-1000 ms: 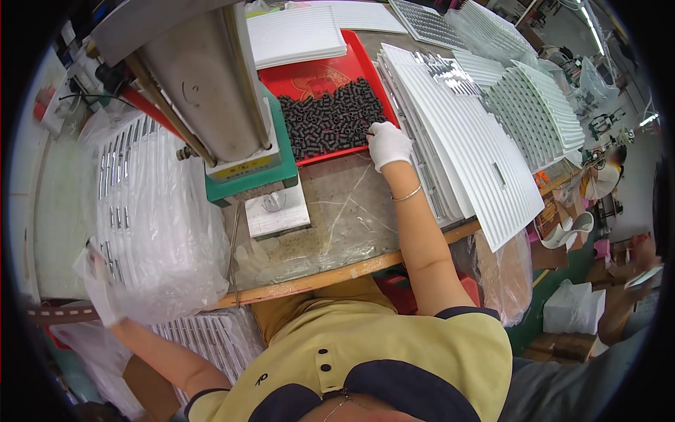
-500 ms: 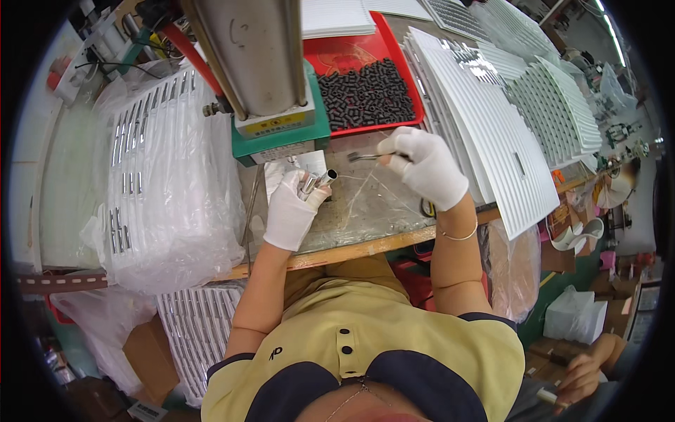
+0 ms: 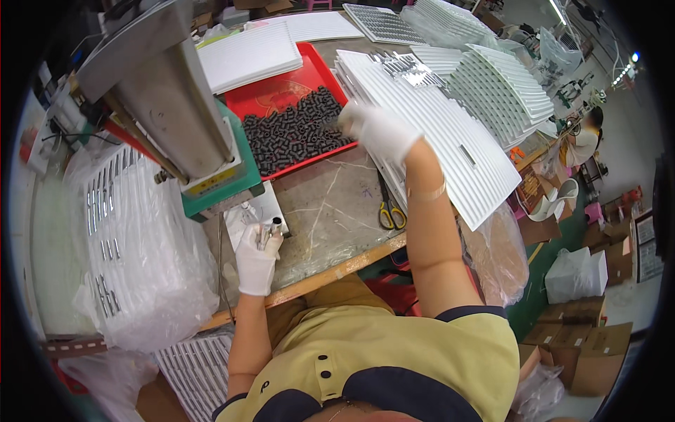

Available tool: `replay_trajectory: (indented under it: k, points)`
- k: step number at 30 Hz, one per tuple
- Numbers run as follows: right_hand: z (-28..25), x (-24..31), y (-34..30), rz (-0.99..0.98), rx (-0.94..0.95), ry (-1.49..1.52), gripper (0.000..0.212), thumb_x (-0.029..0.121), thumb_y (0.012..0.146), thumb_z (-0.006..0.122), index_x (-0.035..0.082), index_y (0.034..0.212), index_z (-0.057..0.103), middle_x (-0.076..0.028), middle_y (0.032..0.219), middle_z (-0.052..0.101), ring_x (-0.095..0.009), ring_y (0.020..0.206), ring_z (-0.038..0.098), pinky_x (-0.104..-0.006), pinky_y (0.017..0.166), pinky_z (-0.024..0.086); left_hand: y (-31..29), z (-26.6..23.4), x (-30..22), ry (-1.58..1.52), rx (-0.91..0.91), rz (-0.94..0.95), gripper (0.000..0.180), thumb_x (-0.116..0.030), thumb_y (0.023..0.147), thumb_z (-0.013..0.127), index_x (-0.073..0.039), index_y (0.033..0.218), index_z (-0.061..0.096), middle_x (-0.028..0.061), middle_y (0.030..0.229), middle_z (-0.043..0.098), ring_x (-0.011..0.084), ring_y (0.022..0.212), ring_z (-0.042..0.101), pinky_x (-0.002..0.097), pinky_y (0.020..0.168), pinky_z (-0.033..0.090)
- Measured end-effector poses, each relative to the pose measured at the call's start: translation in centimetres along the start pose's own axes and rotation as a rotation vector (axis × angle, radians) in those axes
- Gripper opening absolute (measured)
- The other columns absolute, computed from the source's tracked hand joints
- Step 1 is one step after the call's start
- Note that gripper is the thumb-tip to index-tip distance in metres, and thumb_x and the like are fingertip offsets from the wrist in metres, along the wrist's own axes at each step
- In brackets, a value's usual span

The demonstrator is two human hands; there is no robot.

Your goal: Assemble small metal rods and black plastic caps using a press machine at a packaging station.

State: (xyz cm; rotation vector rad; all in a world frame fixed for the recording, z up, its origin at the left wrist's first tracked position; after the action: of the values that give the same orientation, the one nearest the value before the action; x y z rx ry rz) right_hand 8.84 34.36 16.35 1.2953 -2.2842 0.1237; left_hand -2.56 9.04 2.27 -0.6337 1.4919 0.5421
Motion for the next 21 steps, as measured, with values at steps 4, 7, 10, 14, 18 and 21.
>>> replay_trajectory:
  k: [4, 7, 10, 14, 18, 21]
  points:
    - [-4.2, -15.5, 8.0, 0.600, -0.284, -0.133, 0.043, 0.040, 0.082, 0.056, 0.005, 0.107, 0.062, -0.021, 0.112, 0.059, -0.035, 0.105, 0.056, -0.0396, 0.090, 0.044, -0.9, 0.5, -0.4, -0.087, 0.056, -0.038, 0.012, -0.010, 0.082, 0.062, -0.003, 0.088, 0.055, 0.0009, 0.072, 0.056, 0.0046, 0.052, 0.046, 0.0198, 0.047, 0.037]
    - [-4.9, -19.7, 9.9, 0.700, -0.260, -0.243, 0.049, 0.043, 0.081, 0.057, 0.006, 0.112, 0.060, -0.020, 0.117, 0.057, -0.034, 0.109, 0.055, -0.0403, 0.092, 0.043, -1.1, -0.4, 0.7, -0.067, 0.056, -0.026, 0.012, -0.010, 0.081, 0.061, -0.004, 0.088, 0.055, 0.0008, 0.071, 0.056, 0.0051, 0.052, 0.046, 0.0197, 0.047, 0.037]
    - [-3.7, -22.1, 10.8, 0.788, -0.296, -0.276, 0.047, 0.041, 0.078, 0.059, 0.003, 0.107, 0.063, -0.021, 0.112, 0.059, -0.034, 0.106, 0.057, -0.0401, 0.091, 0.044, -1.5, -0.5, 0.4, -0.060, 0.045, -0.043, 0.015, -0.006, 0.078, 0.062, -0.004, 0.090, 0.054, 0.0019, 0.076, 0.057, 0.0057, 0.054, 0.047, 0.0197, 0.049, 0.039]
    - [-3.3, -21.8, 11.1, 0.820, -0.228, -0.295, 0.034, 0.021, 0.081, 0.054, 0.005, 0.110, 0.063, -0.019, 0.118, 0.057, -0.033, 0.109, 0.056, -0.0412, 0.090, 0.045, -2.5, -0.7, 0.1, -0.146, 0.047, -0.064, 0.020, 0.000, 0.076, 0.060, -0.003, 0.095, 0.055, 0.0031, 0.082, 0.059, 0.0059, 0.056, 0.048, 0.0198, 0.050, 0.040]
    - [-3.8, -22.7, 12.1, 0.800, -0.314, -0.270, 0.036, 0.021, 0.082, 0.052, 0.002, 0.111, 0.062, -0.020, 0.119, 0.056, -0.033, 0.110, 0.055, -0.0387, 0.091, 0.045, -2.0, -1.4, 0.1, -0.038, -0.013, -0.137, 0.017, -0.002, 0.077, 0.060, -0.003, 0.094, 0.057, 0.0022, 0.078, 0.058, 0.0060, 0.056, 0.048, 0.0207, 0.049, 0.039]
    - [-6.0, -24.0, 13.2, 0.614, -0.436, -0.277, 0.040, 0.033, 0.073, 0.058, 0.000, 0.094, 0.067, -0.026, 0.100, 0.061, -0.036, 0.098, 0.059, -0.0402, 0.084, 0.046, -0.3, -1.0, -0.3, 0.089, -0.056, -0.138, 0.009, -0.007, 0.078, 0.063, -0.002, 0.085, 0.060, 0.0012, 0.071, 0.055, 0.0059, 0.055, 0.047, 0.0224, 0.048, 0.038]
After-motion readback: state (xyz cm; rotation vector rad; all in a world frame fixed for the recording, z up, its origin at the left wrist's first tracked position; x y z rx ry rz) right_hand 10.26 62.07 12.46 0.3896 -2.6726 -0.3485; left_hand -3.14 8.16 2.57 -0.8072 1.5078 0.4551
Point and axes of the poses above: each hand's wrist, its own y-axis towards the middle knuckle, its own z-axis out of the palm, x = y × z, the point moved 5 cm from there along y, towards the middle knuckle
